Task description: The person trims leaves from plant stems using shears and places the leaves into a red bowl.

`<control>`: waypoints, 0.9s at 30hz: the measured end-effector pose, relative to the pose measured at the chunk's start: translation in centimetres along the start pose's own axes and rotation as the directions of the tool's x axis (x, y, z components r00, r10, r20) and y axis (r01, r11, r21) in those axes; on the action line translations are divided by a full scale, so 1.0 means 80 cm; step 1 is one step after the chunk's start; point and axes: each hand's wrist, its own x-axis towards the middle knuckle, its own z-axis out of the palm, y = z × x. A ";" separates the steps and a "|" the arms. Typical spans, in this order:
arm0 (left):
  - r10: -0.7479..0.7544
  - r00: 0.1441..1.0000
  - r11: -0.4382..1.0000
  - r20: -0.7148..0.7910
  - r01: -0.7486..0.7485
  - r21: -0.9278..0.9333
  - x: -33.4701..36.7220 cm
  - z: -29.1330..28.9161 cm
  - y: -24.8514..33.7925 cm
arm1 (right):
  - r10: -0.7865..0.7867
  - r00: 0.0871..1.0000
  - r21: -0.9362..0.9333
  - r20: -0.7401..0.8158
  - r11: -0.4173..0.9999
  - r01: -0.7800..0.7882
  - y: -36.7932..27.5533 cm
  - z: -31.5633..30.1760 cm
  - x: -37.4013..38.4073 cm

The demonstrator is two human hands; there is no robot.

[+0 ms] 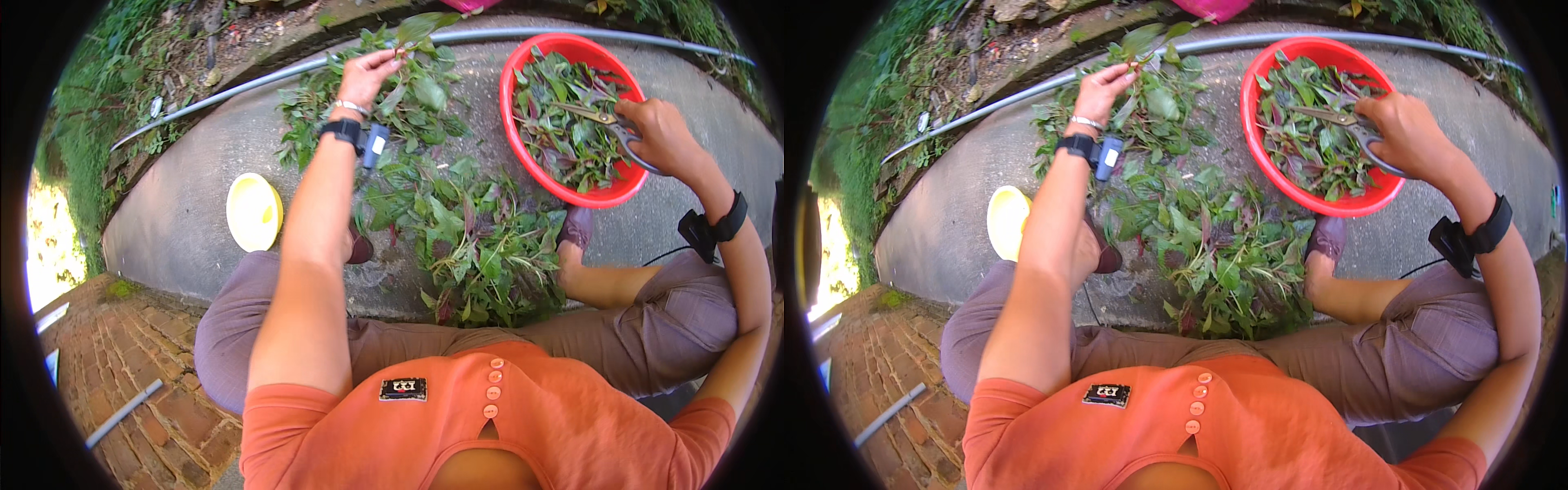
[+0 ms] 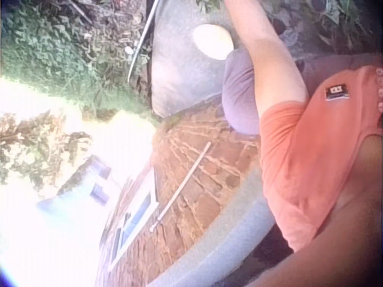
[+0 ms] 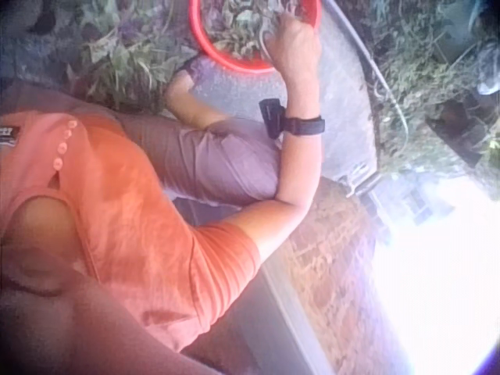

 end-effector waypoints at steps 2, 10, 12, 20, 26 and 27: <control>0.017 0.999 1.000 -0.035 -0.017 -0.018 -0.025 0.010 0.004 | -0.032 0.999 -0.027 -0.027 0.999 0.031 -0.005 -0.007 0.003; 0.094 0.993 0.739 0.067 -0.024 -0.673 -0.118 0.086 0.044 | -0.251 0.944 -0.109 -0.216 0.967 0.232 -0.050 -0.056 -0.003; 0.103 0.990 0.705 0.100 -0.001 -0.709 -0.119 0.087 0.044 | -0.314 0.913 -0.135 -0.262 0.948 0.287 -0.068 -0.070 -0.005; -0.002 1.000 0.628 0.015 0.013 -0.778 -0.141 0.126 0.098 | -0.415 0.813 -0.195 -0.409 0.910 0.367 -0.129 -0.104 -0.019; 0.131 0.970 0.481 0.204 0.118 -0.869 -0.142 0.140 0.099 | -0.386 0.828 -0.259 -0.406 0.918 0.301 -0.134 -0.101 -0.018; 0.129 0.963 0.424 0.235 0.160 -0.891 -0.142 0.146 0.100 | -0.381 0.835 -0.267 -0.397 0.918 0.292 -0.133 -0.100 -0.017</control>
